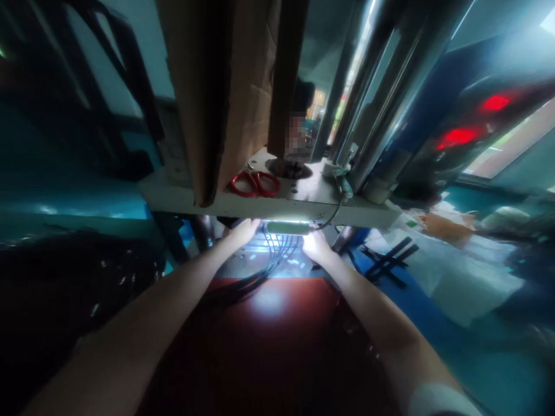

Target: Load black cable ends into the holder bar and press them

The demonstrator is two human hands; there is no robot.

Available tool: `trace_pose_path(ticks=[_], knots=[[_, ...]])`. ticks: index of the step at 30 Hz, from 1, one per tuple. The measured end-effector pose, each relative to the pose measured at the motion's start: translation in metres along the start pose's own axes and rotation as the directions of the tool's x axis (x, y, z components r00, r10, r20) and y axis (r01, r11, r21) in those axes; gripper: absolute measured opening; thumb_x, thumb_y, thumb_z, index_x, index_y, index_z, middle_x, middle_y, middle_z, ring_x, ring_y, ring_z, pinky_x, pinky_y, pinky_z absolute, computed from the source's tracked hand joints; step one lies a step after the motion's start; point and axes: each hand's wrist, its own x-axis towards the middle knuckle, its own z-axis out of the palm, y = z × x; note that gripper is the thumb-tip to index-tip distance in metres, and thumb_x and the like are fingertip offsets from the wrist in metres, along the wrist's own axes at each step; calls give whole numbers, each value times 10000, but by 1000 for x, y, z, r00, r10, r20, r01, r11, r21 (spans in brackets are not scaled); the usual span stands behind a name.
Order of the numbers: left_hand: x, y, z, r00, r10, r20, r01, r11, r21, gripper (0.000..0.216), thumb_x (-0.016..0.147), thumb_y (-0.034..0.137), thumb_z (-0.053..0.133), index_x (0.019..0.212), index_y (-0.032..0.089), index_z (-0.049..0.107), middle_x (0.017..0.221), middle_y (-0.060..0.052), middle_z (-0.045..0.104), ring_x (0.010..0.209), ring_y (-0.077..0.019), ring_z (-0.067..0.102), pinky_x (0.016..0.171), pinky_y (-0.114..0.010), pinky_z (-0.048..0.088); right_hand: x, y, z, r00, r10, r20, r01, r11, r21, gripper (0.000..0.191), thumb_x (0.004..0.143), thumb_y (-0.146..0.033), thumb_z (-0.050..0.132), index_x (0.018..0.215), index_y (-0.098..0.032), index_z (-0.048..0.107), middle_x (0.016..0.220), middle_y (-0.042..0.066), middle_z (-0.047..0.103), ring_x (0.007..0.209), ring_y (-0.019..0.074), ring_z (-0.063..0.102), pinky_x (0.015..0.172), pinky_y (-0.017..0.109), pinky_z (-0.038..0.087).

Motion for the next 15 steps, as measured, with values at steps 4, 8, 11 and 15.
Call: trace_pose_path(ticks=[4,8,11,15], knots=[[-11,27,10,944,329,-5,-329,944,-23,310,859,355,405,971,171,628,1079,-93,631,1060,-233,554,932,-359,427,-22,-6,8,960,-244,-140,236,969,-71,403,797,-53,381,1157,-83,561,1159,157,590,1112,236,498,994,390,354],[-14,33,24,816,578,-20,-579,815,-29,435,828,456,465,1172,203,549,1197,-68,579,1077,-221,536,931,-334,435,-22,-7,14,925,-317,-208,292,946,-143,342,830,-94,367,1084,-77,594,1087,161,619,1054,257,535,949,426,399],[-8,25,32,767,638,-68,-640,768,-13,486,855,499,396,1199,183,532,1136,-94,605,988,-214,576,868,-333,466,-16,-7,14,936,-307,-174,281,946,-160,312,839,-118,377,1042,-70,608,1086,164,621,1031,255,555,929,394,416],[-1,19,37,773,629,-82,-631,776,-1,514,839,529,408,1198,184,536,1102,-105,619,1002,-217,574,876,-336,458,-12,-13,5,968,-248,-36,239,956,-171,299,829,-131,403,1033,-71,613,1067,166,636,934,247,605,866,359,451]])
